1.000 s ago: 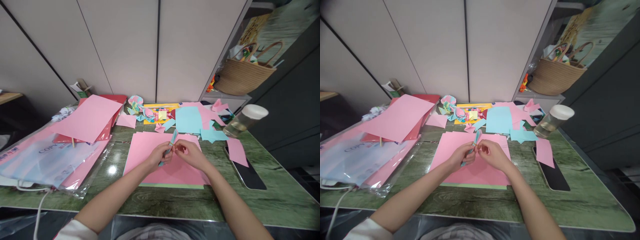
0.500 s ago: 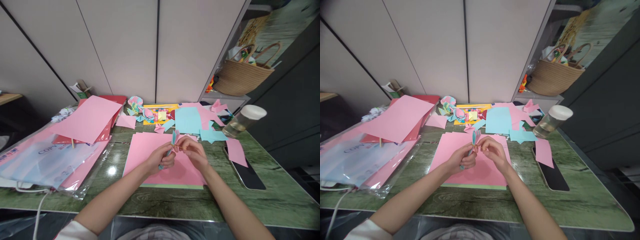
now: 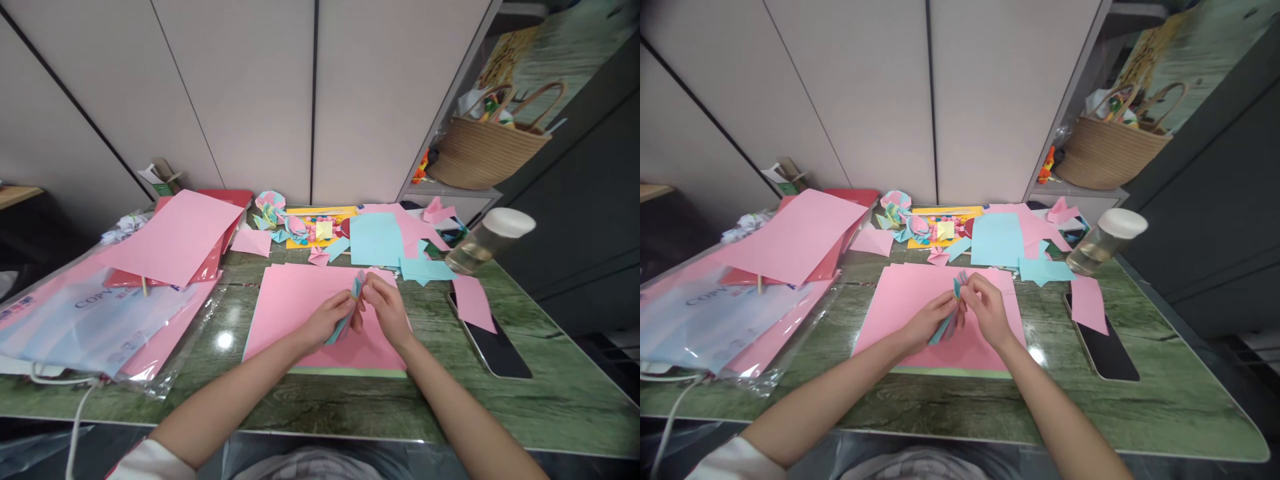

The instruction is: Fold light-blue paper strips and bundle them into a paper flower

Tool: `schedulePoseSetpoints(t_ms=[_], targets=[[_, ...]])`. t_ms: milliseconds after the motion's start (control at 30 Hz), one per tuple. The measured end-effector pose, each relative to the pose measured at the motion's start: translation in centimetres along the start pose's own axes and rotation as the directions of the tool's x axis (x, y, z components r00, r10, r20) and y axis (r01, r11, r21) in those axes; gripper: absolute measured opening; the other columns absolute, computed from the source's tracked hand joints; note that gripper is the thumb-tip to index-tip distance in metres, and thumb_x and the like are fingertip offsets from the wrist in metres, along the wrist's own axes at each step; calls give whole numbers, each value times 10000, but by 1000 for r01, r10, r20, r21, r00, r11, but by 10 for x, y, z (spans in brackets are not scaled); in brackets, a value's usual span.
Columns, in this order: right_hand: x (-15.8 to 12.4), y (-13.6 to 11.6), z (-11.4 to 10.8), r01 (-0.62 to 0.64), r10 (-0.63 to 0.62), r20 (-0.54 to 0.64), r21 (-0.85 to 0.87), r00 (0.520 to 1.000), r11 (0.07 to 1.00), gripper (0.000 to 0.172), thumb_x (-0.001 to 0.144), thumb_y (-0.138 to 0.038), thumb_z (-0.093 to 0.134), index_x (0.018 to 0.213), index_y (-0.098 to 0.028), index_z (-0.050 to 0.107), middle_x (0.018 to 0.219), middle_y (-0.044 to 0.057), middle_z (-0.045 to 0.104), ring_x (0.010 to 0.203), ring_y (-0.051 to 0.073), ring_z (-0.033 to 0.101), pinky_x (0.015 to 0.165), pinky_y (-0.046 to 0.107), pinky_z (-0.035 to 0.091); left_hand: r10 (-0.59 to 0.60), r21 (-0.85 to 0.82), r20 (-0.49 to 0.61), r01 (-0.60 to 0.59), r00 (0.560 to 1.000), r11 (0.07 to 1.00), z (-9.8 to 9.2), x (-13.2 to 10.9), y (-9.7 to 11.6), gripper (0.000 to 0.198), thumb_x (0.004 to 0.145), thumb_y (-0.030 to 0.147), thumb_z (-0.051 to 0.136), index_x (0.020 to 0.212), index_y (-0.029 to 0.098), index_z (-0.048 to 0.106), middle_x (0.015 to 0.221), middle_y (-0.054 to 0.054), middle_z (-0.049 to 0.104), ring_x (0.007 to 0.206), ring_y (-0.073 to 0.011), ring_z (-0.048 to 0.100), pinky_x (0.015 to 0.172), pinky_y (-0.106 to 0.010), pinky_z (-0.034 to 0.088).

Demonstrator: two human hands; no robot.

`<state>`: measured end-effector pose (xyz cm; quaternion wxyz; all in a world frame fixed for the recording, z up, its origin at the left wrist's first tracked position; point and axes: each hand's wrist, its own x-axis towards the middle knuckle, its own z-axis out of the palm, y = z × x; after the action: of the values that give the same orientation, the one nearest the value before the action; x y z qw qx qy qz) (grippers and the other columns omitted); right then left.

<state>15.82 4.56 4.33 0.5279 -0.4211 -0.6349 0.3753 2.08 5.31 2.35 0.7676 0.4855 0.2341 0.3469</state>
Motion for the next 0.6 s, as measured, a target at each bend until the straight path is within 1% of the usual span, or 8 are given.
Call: schedulePoseSetpoints(t_ms=[67,167,200,267,367,400,467,600], targets=[[2,2,1,-23,24,29,-34,999,999,293,828,-357,442,584,-201,400,569,-20,415,569,128,421,609,286,347,24,-9,-73,-25,997,1000,0,2,-3,242,807,363,463,823,127,511,642,-20,544,601,-98,494,583,-215,369],[2,7,1,-29,35,49,-111,998,993,294,806,-371,480,584,-202,388,603,-20,407,591,129,419,609,279,349,36,-57,-135,-44,990,997,0,4,-3,193,770,300,517,783,109,531,717,-43,557,690,-123,526,691,-253,395],[3,8,1,-23,32,64,-130,997,991,297,805,-372,481,582,-201,389,619,-17,408,606,130,420,614,278,351,27,-70,-146,-37,989,997,-1,3,-2,189,764,297,518,767,108,528,713,-45,558,670,-124,529,676,-256,399],[3,10,1,-5,19,101,-142,995,990,299,824,-372,446,585,-198,402,645,-9,412,636,134,426,635,280,355,-6,-93,-154,-9,988,996,-2,3,-2,191,766,310,495,744,121,505,634,-20,532,549,-99,493,576,-237,389],[4,10,1,28,-11,131,-132,991,991,311,856,-366,373,601,-195,425,674,6,425,675,143,437,662,288,354,-47,-110,-136,32,990,993,-4,1,-1,172,776,315,450,744,147,471,483,51,405,388,-47,316,434,-185,284],[4,10,1,35,-17,135,-128,991,991,311,862,-360,355,610,-195,430,682,10,429,680,146,439,665,291,354,-51,-112,-132,36,990,993,-4,1,0,162,777,309,436,746,153,464,460,66,364,372,-41,269,414,-176,254],[4,10,0,43,-24,148,-127,989,991,299,870,-337,329,629,-197,436,686,14,441,687,151,445,678,297,352,-51,-102,-131,37,990,994,-5,1,1,146,779,298,416,748,159,452,446,76,327,363,-38,226,398,-169,221],[5,11,-4,90,-56,166,-199,984,976,237,849,-286,334,656,-198,440,700,16,467,706,162,449,712,315,336,-30,-88,-134,18,991,996,-5,1,4,139,790,302,405,750,170,429,443,81,319,363,-40,232,399,-168,230]])
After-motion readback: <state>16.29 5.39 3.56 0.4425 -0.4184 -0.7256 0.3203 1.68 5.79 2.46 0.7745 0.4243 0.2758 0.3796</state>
